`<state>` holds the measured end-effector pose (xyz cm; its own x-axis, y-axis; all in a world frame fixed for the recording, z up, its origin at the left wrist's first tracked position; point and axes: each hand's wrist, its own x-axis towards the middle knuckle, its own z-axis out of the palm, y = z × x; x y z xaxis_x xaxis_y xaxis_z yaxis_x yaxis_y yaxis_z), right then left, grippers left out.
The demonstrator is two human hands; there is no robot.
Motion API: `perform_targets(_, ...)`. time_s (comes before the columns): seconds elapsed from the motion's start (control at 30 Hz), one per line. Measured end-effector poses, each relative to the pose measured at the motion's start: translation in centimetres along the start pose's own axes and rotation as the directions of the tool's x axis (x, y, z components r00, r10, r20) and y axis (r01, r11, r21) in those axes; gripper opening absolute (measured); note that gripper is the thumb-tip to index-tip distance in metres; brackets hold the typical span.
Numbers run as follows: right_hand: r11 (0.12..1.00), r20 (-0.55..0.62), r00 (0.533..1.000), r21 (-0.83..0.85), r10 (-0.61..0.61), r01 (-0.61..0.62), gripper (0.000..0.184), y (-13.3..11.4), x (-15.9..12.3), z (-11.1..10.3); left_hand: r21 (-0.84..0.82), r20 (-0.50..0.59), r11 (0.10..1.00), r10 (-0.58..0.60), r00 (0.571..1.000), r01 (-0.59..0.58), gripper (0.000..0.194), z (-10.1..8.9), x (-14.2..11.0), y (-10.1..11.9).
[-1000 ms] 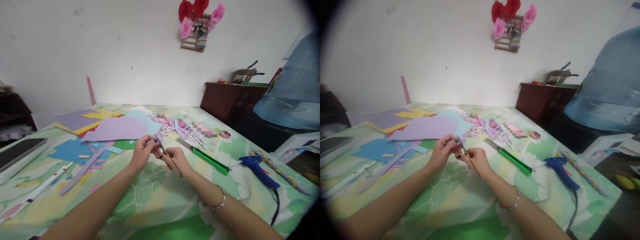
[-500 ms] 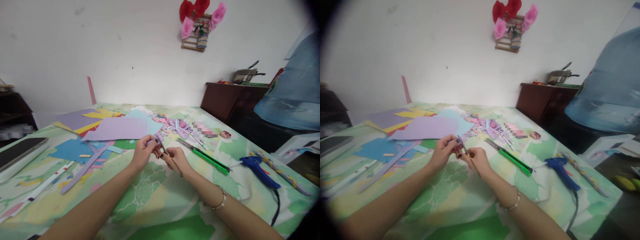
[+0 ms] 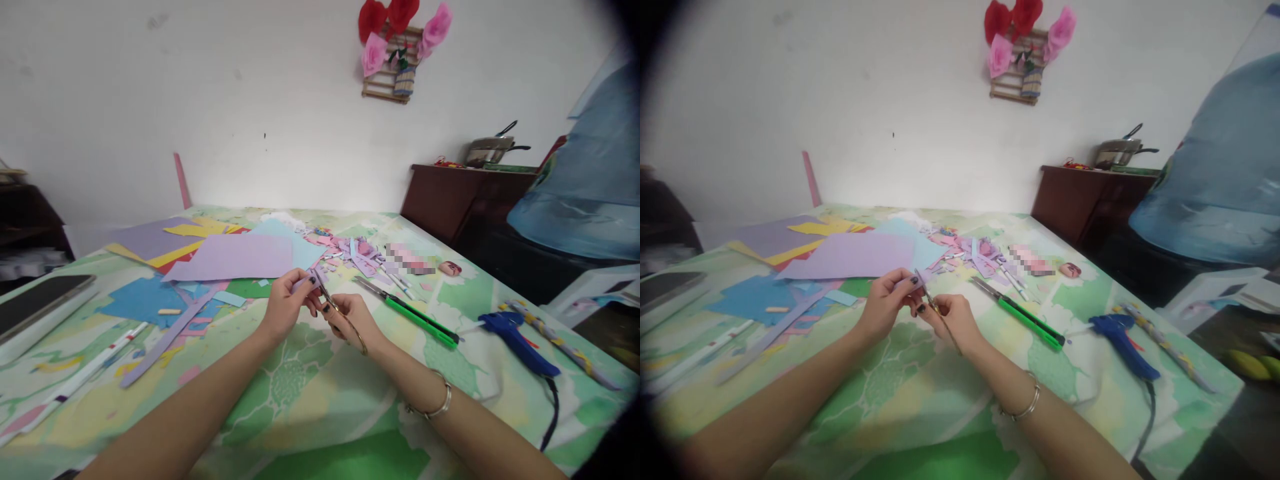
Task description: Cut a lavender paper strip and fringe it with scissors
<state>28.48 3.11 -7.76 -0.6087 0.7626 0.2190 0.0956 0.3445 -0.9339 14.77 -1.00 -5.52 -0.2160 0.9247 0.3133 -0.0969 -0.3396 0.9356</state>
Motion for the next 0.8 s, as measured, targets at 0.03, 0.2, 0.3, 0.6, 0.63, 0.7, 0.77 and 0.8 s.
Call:
perform_targets(0.03,1.000,0.009,1.000,0.016,-0.002,0.002,0.044,0.09,-0.02,0.00,0.003,-0.002,1.000,0.002,1.000,-0.002,0.020,-0.01,-0.01,-0.01)
perform_targets(0.2,0.999,0.013,1.000,0.034,0.007,-0.008,0.048,0.38,-0.05,0.01,0.036,-0.027,0.999,0.009,1.000,-0.008,0.020,0.04,-0.10,0.08)
perform_targets(0.3,0.999,0.011,1.000,0.034,0.014,-0.014,0.048,0.41,-0.03,-0.01,0.046,-0.031,0.999,0.013,0.999,-0.012,0.021,0.09,-0.14,0.18)
perform_targets(0.6,1.000,-0.006,1.000,-0.004,0.007,-0.007,0.048,0.22,-0.03,-0.04,0.066,-0.039,0.998,0.008,0.999,-0.005,0.020,0.10,-0.11,0.28)
perform_targets(0.63,1.000,-0.006,1.000,-0.005,0.010,-0.010,0.048,0.18,-0.04,-0.04,0.070,-0.039,0.998,0.008,0.999,-0.005,0.020,0.09,-0.09,0.26)
perform_targets(0.7,1.000,-0.006,1.000,-0.003,0.018,-0.018,0.047,0.14,-0.05,-0.04,0.077,-0.037,0.997,0.009,0.999,-0.006,0.020,0.07,-0.05,0.21)
perform_targets(0.77,1.000,-0.008,1.000,-0.006,0.028,-0.028,0.046,0.15,-0.02,-0.05,0.080,-0.032,0.997,0.014,0.999,-0.012,0.021,0.05,-0.02,0.19)
perform_targets(0.8,1.000,-0.013,0.999,-0.008,0.030,-0.030,0.046,0.17,0.00,-0.06,0.082,-0.029,0.997,0.014,0.999,-0.012,0.021,0.04,-0.02,0.20)
